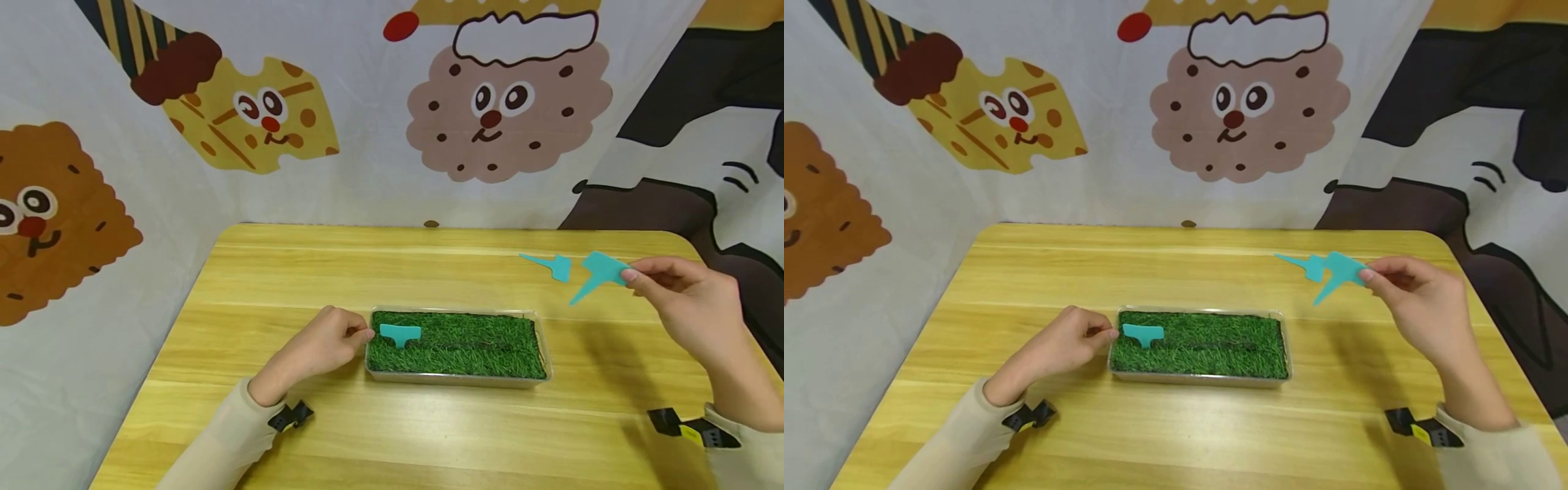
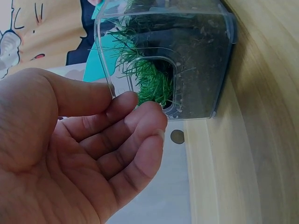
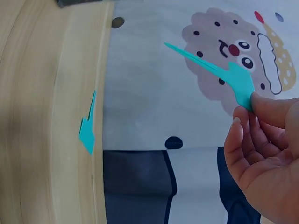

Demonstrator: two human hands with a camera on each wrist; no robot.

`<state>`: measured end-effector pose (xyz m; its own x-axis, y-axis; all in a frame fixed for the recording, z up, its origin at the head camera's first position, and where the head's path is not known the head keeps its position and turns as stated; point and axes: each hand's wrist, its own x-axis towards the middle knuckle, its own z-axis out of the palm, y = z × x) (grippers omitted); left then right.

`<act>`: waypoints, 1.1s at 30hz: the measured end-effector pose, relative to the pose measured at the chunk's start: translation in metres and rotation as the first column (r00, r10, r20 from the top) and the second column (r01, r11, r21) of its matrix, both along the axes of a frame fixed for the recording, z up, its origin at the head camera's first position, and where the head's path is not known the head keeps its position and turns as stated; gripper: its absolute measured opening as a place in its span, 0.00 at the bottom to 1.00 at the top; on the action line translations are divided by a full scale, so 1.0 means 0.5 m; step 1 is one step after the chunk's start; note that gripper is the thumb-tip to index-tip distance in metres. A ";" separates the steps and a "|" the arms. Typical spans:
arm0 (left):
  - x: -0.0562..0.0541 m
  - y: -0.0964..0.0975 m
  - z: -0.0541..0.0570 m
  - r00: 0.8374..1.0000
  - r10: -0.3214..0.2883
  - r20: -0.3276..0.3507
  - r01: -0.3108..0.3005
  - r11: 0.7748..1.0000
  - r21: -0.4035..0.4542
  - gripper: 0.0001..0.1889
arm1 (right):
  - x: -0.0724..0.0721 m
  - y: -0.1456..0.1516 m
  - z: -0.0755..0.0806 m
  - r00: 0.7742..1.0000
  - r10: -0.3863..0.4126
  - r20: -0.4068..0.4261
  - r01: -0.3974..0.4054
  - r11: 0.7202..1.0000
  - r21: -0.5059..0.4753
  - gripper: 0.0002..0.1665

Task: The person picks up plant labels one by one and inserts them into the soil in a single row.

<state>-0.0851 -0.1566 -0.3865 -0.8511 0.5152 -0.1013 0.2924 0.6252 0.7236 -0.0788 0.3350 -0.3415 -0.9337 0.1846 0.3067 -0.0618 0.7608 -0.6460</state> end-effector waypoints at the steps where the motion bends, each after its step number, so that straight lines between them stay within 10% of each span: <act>1: 0.000 0.000 0.000 1.000 0.000 -0.002 0.000 1.000 0.000 0.22 | 0.001 -0.004 0.001 1.000 0.001 -0.009 -0.001 1.000 -0.014 0.12; 33: -0.001 0.000 -0.003 1.000 0.001 0.004 -0.001 1.000 0.017 0.22 | 0.041 -0.122 -0.010 0.984 0.110 -0.142 -0.143 0.959 -0.244 0.08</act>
<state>-0.0855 -0.1569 -0.3881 -0.8512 0.5159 -0.0960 0.2887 0.6132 0.7352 -0.0580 0.2742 -0.3465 -0.9114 0.1539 0.3817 -0.2400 0.5547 -0.7967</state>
